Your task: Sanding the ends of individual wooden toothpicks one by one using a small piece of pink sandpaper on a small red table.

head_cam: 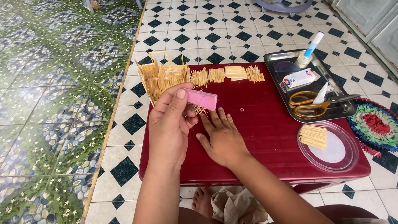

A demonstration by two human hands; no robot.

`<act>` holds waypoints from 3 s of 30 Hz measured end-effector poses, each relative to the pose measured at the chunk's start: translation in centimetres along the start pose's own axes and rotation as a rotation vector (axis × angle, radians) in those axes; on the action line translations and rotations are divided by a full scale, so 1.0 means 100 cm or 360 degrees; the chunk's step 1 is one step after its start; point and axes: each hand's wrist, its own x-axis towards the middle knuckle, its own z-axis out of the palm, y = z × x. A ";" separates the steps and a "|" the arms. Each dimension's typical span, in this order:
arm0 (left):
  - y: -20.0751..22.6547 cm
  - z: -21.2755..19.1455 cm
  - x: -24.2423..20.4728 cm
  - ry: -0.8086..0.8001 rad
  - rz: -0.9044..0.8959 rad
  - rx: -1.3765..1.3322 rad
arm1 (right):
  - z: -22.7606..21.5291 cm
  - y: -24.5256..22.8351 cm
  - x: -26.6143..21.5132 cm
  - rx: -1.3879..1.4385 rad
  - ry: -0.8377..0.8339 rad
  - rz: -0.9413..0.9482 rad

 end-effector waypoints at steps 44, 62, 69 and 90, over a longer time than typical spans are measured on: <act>-0.010 0.002 0.001 -0.0017 -0.0186 -0.0012 | -0.090 0.101 -0.099 0.0073 0.1042 0.0143; -0.030 0.009 0.000 -0.0026 -0.0418 0.0072 | -0.184 0.300 0.085 -0.0275 0.0405 0.0450; -0.029 0.015 0.000 0.0050 -0.0518 0.0242 | -0.162 0.273 0.150 -0.0531 -0.0132 0.0458; -0.039 0.010 -0.001 -0.0015 -0.0496 0.0271 | -0.148 0.278 0.183 -0.0643 -0.0566 0.0666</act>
